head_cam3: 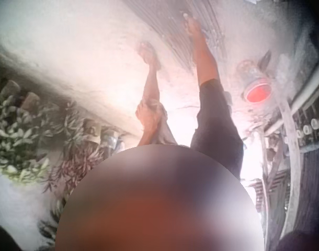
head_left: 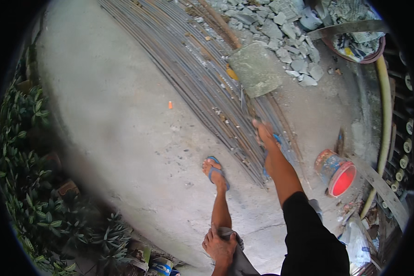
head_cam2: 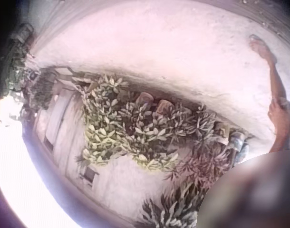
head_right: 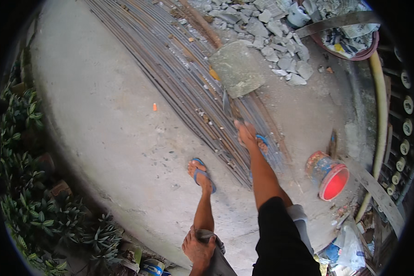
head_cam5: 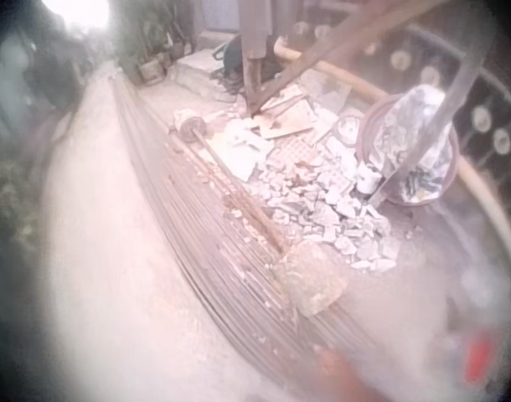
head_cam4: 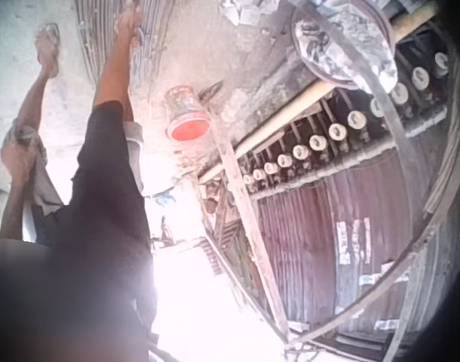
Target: The person walks through a cluttered outdoor area and collects broken concrete and tile pieces by hand, placing them into a red bucket. They also move a plastic bag and a tile aside to access more debris.
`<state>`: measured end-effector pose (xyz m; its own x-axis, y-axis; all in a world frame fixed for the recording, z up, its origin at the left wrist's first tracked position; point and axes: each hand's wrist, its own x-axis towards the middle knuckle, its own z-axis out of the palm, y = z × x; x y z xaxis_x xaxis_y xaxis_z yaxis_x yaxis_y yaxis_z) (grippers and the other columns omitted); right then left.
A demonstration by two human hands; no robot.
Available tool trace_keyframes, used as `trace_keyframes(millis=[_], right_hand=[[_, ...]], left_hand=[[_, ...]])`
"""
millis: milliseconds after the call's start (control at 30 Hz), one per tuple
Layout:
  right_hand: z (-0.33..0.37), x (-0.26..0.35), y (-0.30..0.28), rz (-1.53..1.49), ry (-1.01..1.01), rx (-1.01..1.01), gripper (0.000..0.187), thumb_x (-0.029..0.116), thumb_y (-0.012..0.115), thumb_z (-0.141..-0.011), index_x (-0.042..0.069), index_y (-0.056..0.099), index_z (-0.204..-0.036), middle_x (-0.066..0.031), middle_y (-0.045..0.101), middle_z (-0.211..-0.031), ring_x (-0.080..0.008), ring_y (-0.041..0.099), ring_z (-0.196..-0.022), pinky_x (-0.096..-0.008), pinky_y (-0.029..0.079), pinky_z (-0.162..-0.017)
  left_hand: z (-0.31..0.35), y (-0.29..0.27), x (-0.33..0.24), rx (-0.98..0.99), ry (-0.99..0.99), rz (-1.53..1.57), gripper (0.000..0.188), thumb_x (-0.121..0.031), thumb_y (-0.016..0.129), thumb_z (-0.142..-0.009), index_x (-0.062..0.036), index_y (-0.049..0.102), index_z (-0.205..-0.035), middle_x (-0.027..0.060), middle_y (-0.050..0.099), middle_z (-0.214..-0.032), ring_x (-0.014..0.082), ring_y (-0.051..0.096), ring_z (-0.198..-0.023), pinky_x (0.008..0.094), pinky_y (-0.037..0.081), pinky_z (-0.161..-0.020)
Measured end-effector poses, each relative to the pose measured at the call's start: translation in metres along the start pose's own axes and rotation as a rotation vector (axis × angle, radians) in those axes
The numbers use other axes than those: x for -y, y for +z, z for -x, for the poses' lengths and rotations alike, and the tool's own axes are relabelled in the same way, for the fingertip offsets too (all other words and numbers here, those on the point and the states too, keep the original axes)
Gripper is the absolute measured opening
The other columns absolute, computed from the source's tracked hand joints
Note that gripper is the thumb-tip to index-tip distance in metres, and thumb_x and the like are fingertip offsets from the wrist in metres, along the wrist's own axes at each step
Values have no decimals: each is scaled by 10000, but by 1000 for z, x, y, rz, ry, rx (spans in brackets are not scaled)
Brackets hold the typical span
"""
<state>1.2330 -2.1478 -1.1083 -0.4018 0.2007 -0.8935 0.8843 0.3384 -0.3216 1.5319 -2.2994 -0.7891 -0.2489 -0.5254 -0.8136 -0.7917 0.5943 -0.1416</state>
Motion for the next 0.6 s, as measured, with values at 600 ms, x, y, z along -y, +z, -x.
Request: trace_keyframes(millis=[600], right_hand=[[25,-28,52,645,-211,54,681,602,651,-849,63,659,-1265,-204,717,-1019,-324,706,-943,-437,554,-810]], left_hand=[[-1,-3,-14,32,47,-134,771,-415,762,-727,-84,530,-1383,105,592,-1334,299,504,-1254,447,354,-1058]])
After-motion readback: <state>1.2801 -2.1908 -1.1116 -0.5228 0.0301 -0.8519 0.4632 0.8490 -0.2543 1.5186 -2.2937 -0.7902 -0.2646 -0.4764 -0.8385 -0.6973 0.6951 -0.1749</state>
